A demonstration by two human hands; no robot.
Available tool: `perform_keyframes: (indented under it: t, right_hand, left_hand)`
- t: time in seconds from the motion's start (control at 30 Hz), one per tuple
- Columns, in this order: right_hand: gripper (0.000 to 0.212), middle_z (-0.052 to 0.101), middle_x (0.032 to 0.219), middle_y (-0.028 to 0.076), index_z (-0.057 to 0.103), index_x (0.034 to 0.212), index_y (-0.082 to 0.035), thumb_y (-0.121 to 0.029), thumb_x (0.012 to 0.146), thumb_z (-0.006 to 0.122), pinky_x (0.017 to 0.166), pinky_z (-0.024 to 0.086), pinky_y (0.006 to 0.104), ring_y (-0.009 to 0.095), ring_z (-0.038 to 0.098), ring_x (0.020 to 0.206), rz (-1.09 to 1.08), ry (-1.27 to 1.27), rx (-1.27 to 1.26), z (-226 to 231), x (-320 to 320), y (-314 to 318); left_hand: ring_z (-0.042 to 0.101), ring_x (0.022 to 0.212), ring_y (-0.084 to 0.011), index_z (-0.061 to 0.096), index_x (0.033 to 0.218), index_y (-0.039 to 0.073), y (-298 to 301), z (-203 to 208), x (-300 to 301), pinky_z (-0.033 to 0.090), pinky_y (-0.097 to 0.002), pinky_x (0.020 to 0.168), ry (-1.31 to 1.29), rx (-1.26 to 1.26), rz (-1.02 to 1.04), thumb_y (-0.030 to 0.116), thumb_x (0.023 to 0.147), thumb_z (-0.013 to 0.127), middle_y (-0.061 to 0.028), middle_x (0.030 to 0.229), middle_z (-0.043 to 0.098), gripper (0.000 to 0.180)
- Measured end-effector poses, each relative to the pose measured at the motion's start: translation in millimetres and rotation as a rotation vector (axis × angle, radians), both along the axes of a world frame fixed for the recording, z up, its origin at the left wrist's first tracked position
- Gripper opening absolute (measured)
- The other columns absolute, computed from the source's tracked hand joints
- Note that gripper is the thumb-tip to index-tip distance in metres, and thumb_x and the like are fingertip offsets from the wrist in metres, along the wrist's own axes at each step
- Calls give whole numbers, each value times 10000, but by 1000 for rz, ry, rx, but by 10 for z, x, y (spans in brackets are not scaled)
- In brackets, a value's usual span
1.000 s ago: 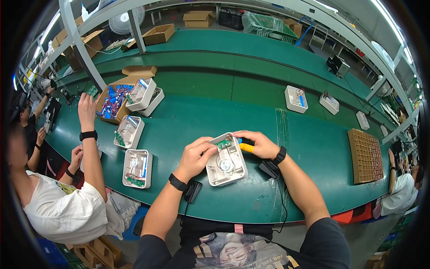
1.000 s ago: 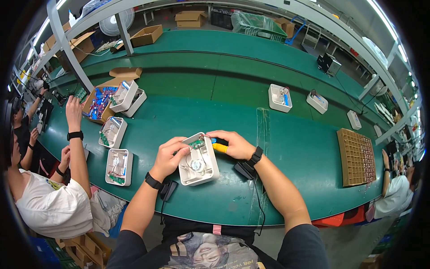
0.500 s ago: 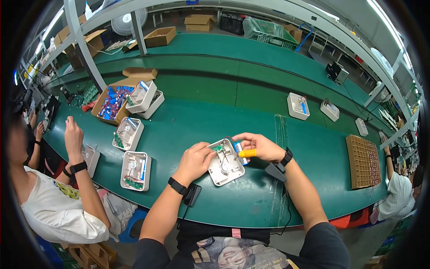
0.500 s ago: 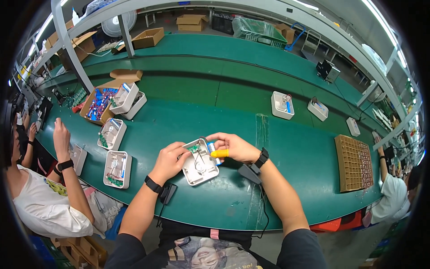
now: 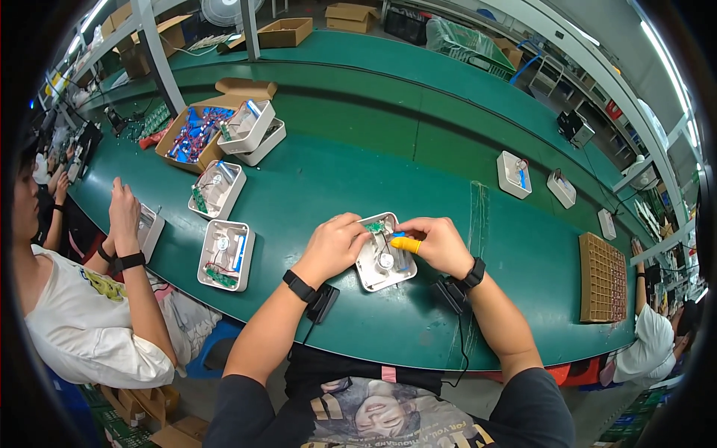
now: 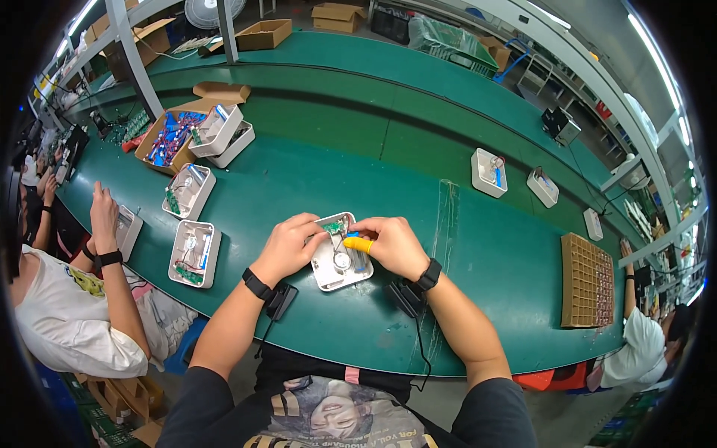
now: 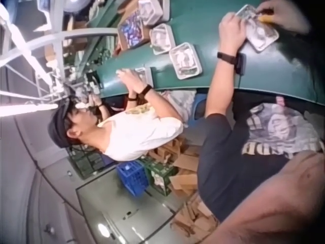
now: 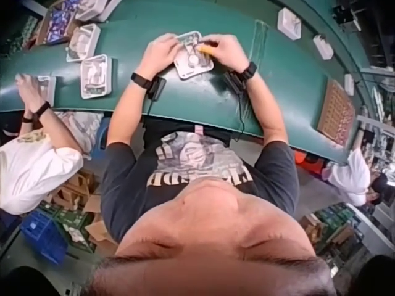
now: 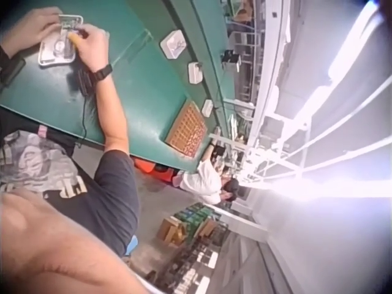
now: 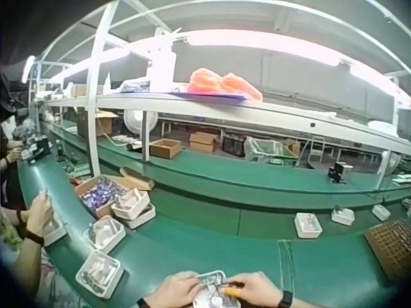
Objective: The person assembles electronic devices by placing a circuit board and a battery into a plastic housing, connecting wires with a tool, and setting the completed unit aside on the table.
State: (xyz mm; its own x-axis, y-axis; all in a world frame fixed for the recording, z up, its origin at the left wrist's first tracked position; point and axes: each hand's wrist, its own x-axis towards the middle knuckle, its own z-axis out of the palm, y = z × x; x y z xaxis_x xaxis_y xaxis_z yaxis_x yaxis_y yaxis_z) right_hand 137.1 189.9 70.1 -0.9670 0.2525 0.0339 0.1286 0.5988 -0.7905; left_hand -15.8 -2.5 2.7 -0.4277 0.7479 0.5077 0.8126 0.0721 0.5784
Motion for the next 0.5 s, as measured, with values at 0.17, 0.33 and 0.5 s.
perform_keyframes:
  t: [0.17, 0.33, 0.5]
  right_hand:
    - [233, 755, 858, 121, 790, 1076, -11, -116, 874, 838, 677, 565, 308, 183, 686, 712, 66, 182, 334, -112, -3, -84]
    - [222, 742, 849, 114, 787, 1068, -9, -97, 869, 827, 671, 565, 312, 205, 676, 693, -48, 194, 254, -162, -18, -132]
    - [195, 741, 874, 82, 773, 1072, -7, -76, 893, 803, 667, 554, 301, 173, 674, 706, -33, 168, 242, -147, -21, -155]
  left_hand:
    - [720, 925, -353, 753, 932, 16, -1, 13, -3, 594, -434, 798, -1, 5, 4, 145, 923, 744, -150, 1090, 733, 130]
    - [718, 919, -352, 751, 932, 10, -2, 16, 1, 592, -432, 792, -4, 2, -2, 145, 921, 746, -149, 1081, 732, 136]
    - [717, 916, -349, 752, 934, 8, -11, 9, -3, 589, -429, 788, -14, -4, -6, 141, 917, 747, -147, 1071, 730, 134]
